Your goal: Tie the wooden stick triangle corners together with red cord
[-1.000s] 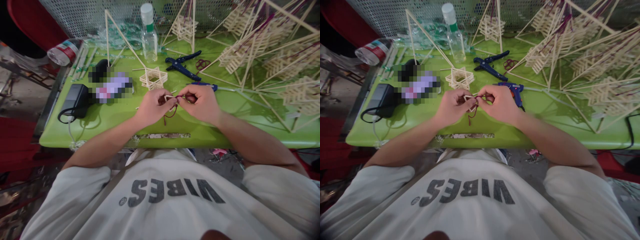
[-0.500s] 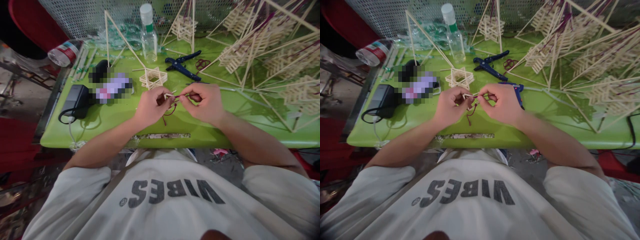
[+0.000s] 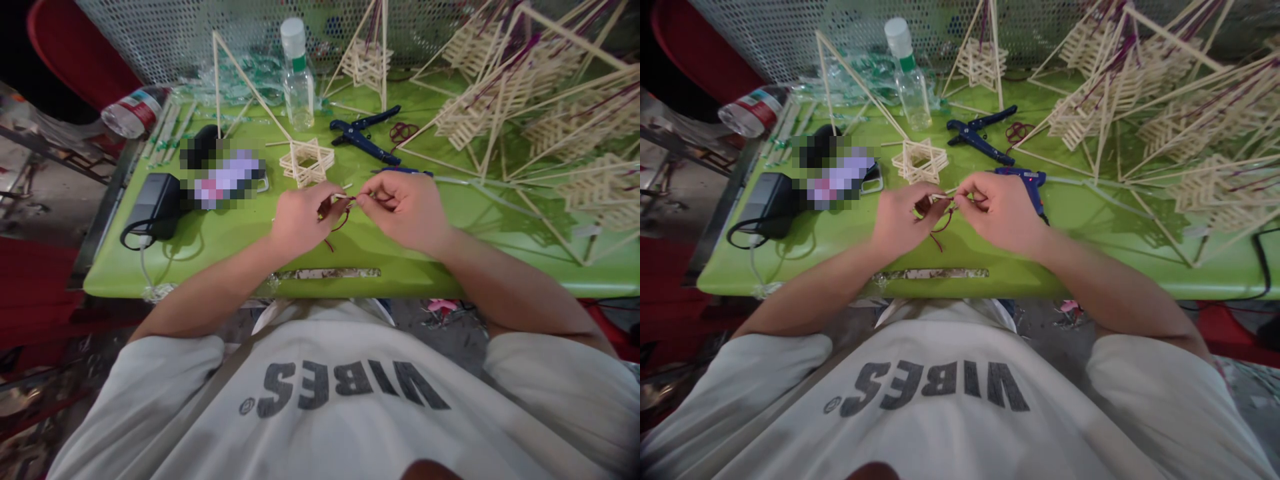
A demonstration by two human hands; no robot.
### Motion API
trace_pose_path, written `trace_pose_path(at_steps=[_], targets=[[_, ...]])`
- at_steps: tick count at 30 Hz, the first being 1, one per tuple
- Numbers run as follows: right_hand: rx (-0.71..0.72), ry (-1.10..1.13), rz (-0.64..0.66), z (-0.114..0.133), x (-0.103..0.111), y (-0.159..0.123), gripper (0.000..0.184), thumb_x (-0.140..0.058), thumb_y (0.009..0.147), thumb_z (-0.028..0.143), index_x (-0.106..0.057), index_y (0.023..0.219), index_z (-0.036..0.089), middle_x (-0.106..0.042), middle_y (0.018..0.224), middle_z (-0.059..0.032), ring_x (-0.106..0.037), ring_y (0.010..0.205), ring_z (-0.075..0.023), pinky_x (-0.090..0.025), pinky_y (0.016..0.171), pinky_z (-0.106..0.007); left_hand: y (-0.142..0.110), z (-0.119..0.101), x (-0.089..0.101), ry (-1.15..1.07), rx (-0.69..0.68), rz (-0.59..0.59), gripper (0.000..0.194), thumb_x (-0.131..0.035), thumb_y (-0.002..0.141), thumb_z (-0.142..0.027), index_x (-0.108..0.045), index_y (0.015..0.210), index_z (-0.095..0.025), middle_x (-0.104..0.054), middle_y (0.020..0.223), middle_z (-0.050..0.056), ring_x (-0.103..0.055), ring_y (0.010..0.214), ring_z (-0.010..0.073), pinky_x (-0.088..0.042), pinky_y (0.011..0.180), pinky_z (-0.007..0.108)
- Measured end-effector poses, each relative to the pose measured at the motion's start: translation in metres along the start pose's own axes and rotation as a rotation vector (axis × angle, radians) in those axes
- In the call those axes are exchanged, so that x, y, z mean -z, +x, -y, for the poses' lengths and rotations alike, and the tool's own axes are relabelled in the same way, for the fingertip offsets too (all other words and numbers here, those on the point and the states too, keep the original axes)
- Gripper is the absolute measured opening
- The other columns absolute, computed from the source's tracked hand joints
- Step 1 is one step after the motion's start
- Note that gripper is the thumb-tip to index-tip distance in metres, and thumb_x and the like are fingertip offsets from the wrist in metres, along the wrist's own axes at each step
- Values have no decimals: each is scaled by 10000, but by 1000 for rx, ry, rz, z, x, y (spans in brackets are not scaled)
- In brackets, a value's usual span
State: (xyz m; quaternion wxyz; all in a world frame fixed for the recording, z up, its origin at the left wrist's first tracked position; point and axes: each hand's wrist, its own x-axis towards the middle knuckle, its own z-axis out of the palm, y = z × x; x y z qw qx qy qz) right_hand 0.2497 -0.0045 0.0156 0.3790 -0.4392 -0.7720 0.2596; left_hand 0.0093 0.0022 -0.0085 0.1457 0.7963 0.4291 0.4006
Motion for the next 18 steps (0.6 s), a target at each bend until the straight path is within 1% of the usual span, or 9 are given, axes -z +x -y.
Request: trace_pose_path(at_steps=[1,3,6,8,10,12,15,18], targets=[[-38,57,18,0,-1,1,293,-777,1095,531,-747,958,273,-530,622,38,-387,534,-142,-295,549,-358,-1,0,0,15,-11,-2,208,-729,1095,-406,-849,1096,-235,-833,834,37,-758,715,181,-528,703,320],[-86,147,37,0,-2,3,372,-784,1080,620,-733,961,271,-617,701,9,-443,562,-149,-307,537,-352,-2,0,-1,42,-28,-2,192,-715,1098,-384,-845,1087,-244,-843,854,38,-766,725,185,-530,712,324],[-56,149,-2,-2,-2,8,417,-776,1074,661,-702,947,271,-656,769,-21,-503,639,-175,-370,586,-368,-3,1,-1,32,-29,12,156,-712,1075,-330,-845,1095,-251,-843,851,30,-772,733,185,-534,720,325],[-22,115,-18,-6,-2,11,389,-763,1090,624,-681,944,272,-658,795,-28,-532,684,-190,-402,629,-383,-2,1,-1,-19,-13,30,155,-724,1056,-315,-851,1112,-246,-837,837,26,-768,726,180,-528,714,320],[-17,118,9,-10,-2,13,354,-760,1098,576,-669,946,270,-652,803,-24,-540,699,-193,-413,648,-386,-1,0,0,-95,7,58,150,-735,1046,-313,-853,1090,-232,-830,825,25,-742,687,163,-506,684,309],[-27,155,53,-13,-1,15,336,-770,1092,549,-670,945,264,-639,789,-14,-515,681,-183,-400,636,-375,2,-1,1,-184,26,98,140,-748,1040,-314,-850,1037,-217,-815,804,21,-692,637,140,-476,644,292],[-23,191,93,-15,1,19,320,-797,1076,506,-681,930,246,-618,767,-1,-462,660,-163,-367,622,-359,5,-2,3,-317,54,162,166,-786,1034,-342,-841,968,-200,-749,723,10,-594,571,110,-417,580,267],[-1,189,99,-15,1,20,281,-808,1065,441,-690,921,230,-627,775,-2,-466,679,-159,-355,634,-349,8,-3,4,-459,112,233,243,-812,1053,-409,-830,967,-182,-730,706,23,-579,556,100,-396,544,252]])
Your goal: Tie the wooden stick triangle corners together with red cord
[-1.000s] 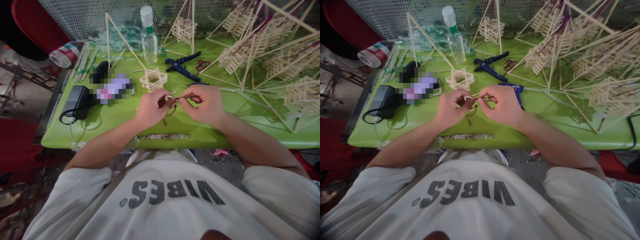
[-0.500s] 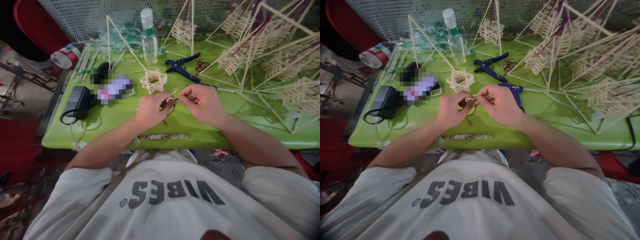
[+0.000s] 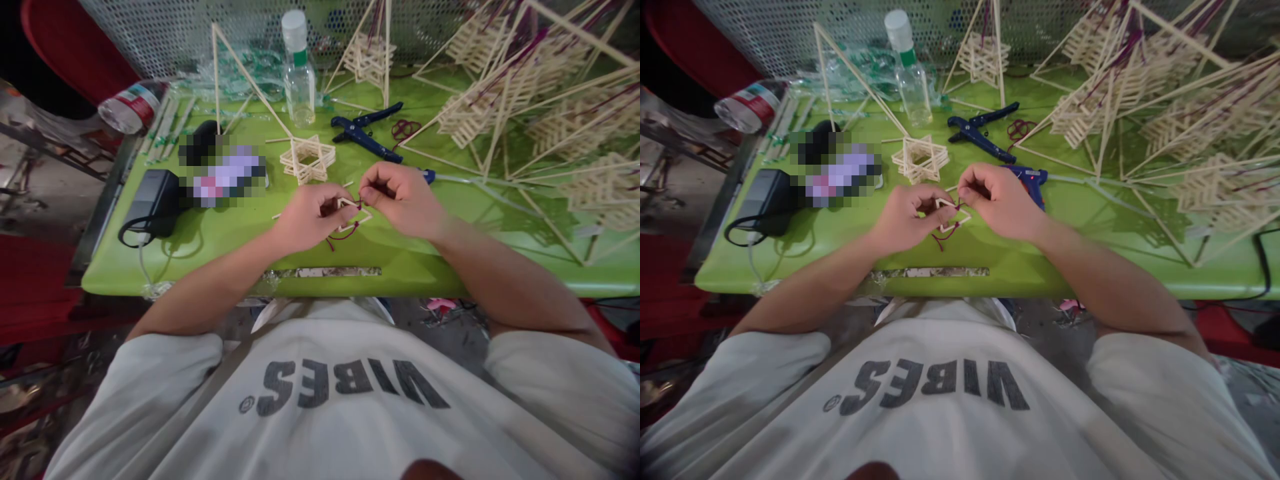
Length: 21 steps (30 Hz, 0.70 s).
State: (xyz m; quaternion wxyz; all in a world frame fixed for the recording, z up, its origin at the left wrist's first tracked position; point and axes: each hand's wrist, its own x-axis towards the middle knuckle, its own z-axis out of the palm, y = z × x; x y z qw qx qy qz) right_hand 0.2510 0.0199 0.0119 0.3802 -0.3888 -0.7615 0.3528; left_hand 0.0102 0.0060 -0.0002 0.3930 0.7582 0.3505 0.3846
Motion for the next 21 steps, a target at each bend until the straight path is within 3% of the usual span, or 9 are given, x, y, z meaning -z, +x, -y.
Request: trace_pose_path(at_steps=[4,7,13,21], targets=[[-11,14,20,-1,-4,-1,167,-764,1043,307,-695,916,224,-636,787,-2,-494,705,-160,-371,647,-339,1,-1,1,-161,67,64,376,-854,1052,-550,-817,1003,-179,-772,731,51,-678,586,128,-475,545,245],[-47,67,41,-1,-5,-1,128,-770,1010,262,-699,910,222,-629,772,4,-495,686,-148,-370,623,-325,1,-1,2,-199,58,63,392,-871,1043,-564,-817,996,-178,-782,728,52,-715,604,139,-520,562,244],[-295,395,265,3,8,1,141,-830,954,320,-752,1000,212,-669,680,22,-528,505,-129,-347,449,-294,0,-1,2,-116,26,35,392,-869,1046,-561,-831,985,-175,-779,737,53,-673,576,120,-463,538,239],[-118,182,227,12,16,2,239,-947,895,330,-750,838,208,-643,692,29,-477,611,-100,-326,540,-276,-1,-2,0,77,-21,-33,177,-803,1032,-347,-849,981,-184,-762,721,31,-609,581,111,-396,549,251]])
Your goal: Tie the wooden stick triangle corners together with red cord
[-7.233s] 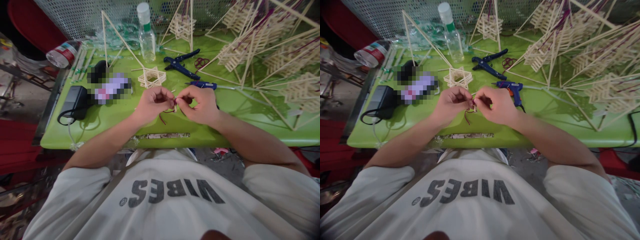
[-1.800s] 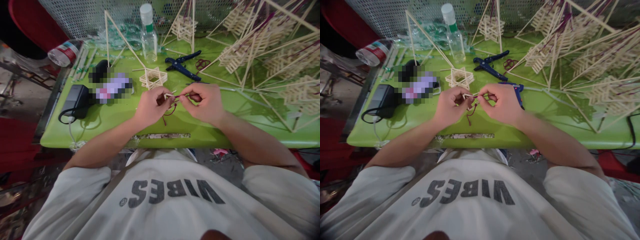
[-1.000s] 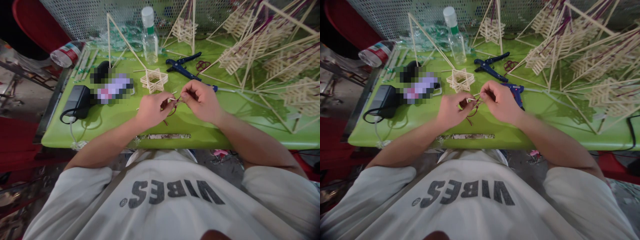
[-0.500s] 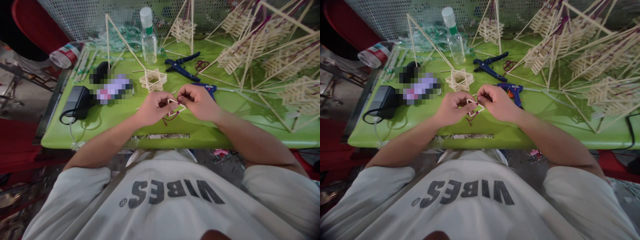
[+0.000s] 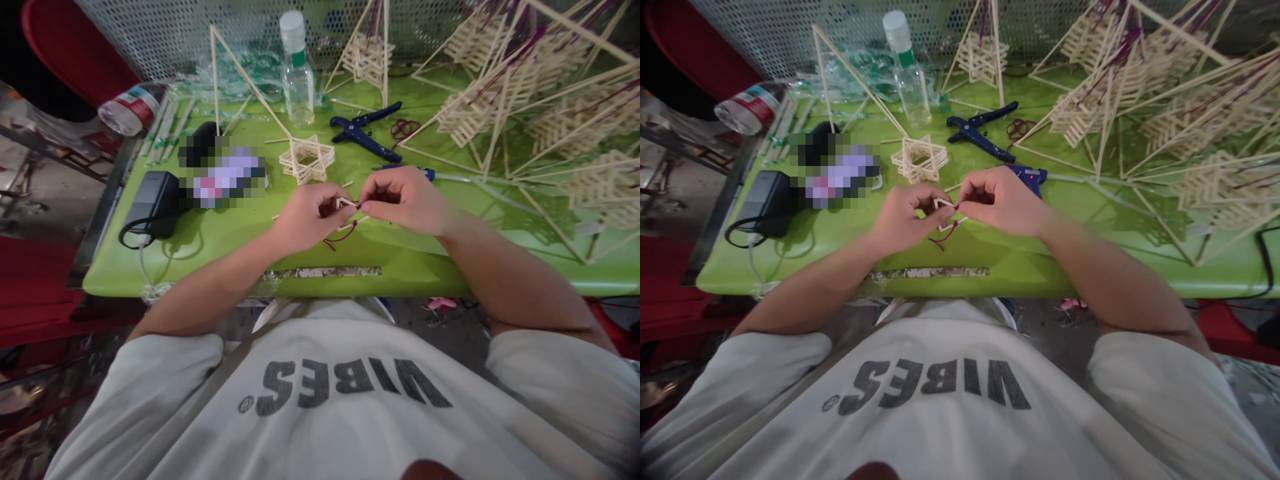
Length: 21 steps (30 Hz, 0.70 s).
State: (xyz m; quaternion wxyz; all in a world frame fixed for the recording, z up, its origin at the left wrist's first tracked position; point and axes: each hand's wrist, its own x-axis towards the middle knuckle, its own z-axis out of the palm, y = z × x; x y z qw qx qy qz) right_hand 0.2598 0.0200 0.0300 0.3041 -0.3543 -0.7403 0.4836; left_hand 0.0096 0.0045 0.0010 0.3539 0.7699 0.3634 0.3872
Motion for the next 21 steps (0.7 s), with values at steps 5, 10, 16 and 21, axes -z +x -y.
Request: trace_pose_path(at_steps=[5,10,16,21], targets=[[-28,-70,-70,-2,-5,-5,278,-944,914,387,-734,815,235,-502,622,51,-343,575,-106,-230,550,-328,-1,0,0,126,-20,7,178,-762,1049,-338,-843,1009,-184,-817,800,46,-664,635,129,-449,613,278],[-38,-155,-141,4,-11,-7,291,-965,898,426,-766,791,243,-370,601,56,-253,584,-122,-178,586,-372,-3,2,0,256,-30,28,171,-732,1060,-333,-852,1057,-212,-847,882,46,-699,709,149,-498,698,302],[-69,-171,-128,9,-11,-6,262,-919,926,456,-825,829,233,-431,606,40,-353,604,-141,-278,601,-370,-5,2,0,326,-31,29,178,-724,1071,-339,-856,1074,-220,-832,865,26,-695,726,148,-491,713,301],[0,-259,-128,-2,-10,-5,213,-881,955,405,-785,863,239,-576,665,26,-446,630,-147,-334,608,-352,-5,2,-1,377,-34,26,169,-728,1078,-332,-850,1068,-216,-820,843,24,-702,722,159,-489,701,306]])
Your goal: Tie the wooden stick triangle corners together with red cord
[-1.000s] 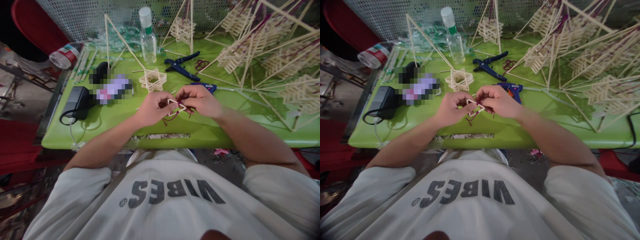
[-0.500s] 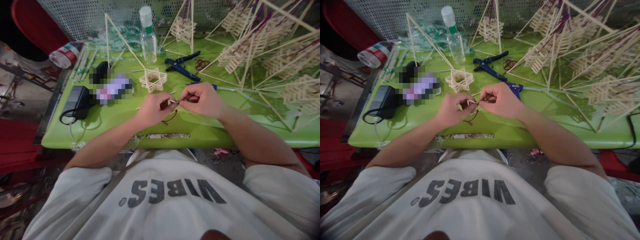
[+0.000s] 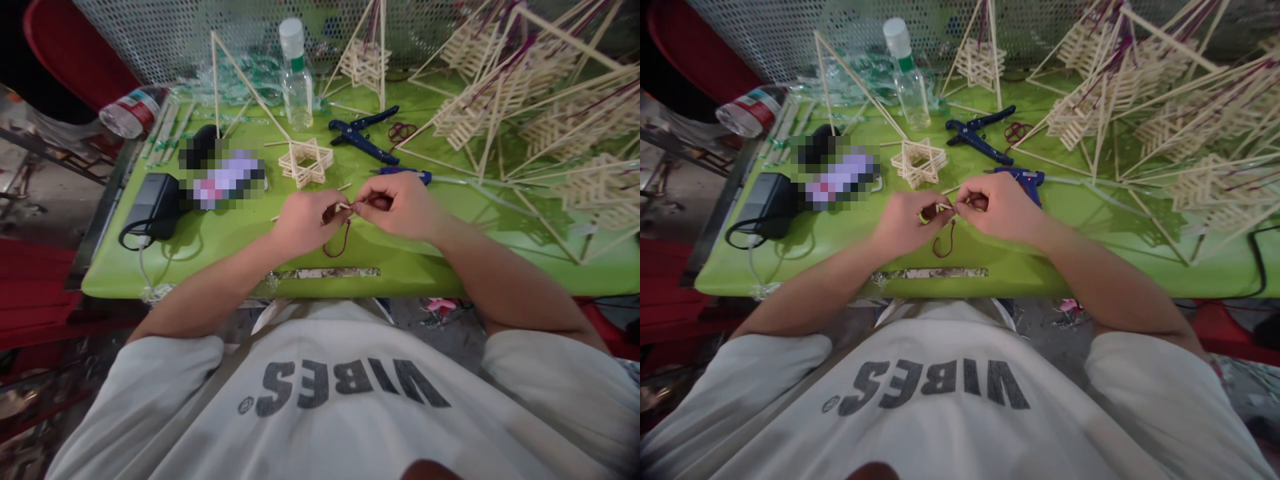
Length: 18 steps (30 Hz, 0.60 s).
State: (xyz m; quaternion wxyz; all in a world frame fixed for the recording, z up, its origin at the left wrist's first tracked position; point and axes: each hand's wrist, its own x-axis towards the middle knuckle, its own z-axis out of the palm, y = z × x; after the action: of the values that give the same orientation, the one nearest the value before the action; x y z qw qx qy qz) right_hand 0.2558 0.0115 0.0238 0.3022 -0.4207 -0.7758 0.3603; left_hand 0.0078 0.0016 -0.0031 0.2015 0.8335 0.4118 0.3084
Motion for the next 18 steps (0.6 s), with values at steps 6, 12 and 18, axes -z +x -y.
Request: trace_pose_path(at_steps=[6,12,18], targets=[[61,-48,27,-5,1,0,137,-860,941,324,-768,877,245,-659,729,18,-519,656,-156,-396,644,-362,1,2,-3,67,-14,9,155,-740,1074,-327,-841,1039,-214,-835,847,46,-731,734,185,-489,709,319],[72,-205,-19,2,2,-3,74,-814,907,220,-794,863,277,-462,594,35,-386,591,-172,-344,627,-403,1,-2,0,40,14,16,163,-755,1091,-349,-848,1065,-217,-857,878,49,-743,734,175,-500,719,312],[72,-182,-54,-1,-2,-6,78,-815,883,205,-838,896,278,-663,703,6,-499,611,-179,-365,644,-394,1,-3,1,12,27,25,175,-723,1090,-333,-838,1063,-205,-854,883,47,-755,758,181,-519,734,316]])
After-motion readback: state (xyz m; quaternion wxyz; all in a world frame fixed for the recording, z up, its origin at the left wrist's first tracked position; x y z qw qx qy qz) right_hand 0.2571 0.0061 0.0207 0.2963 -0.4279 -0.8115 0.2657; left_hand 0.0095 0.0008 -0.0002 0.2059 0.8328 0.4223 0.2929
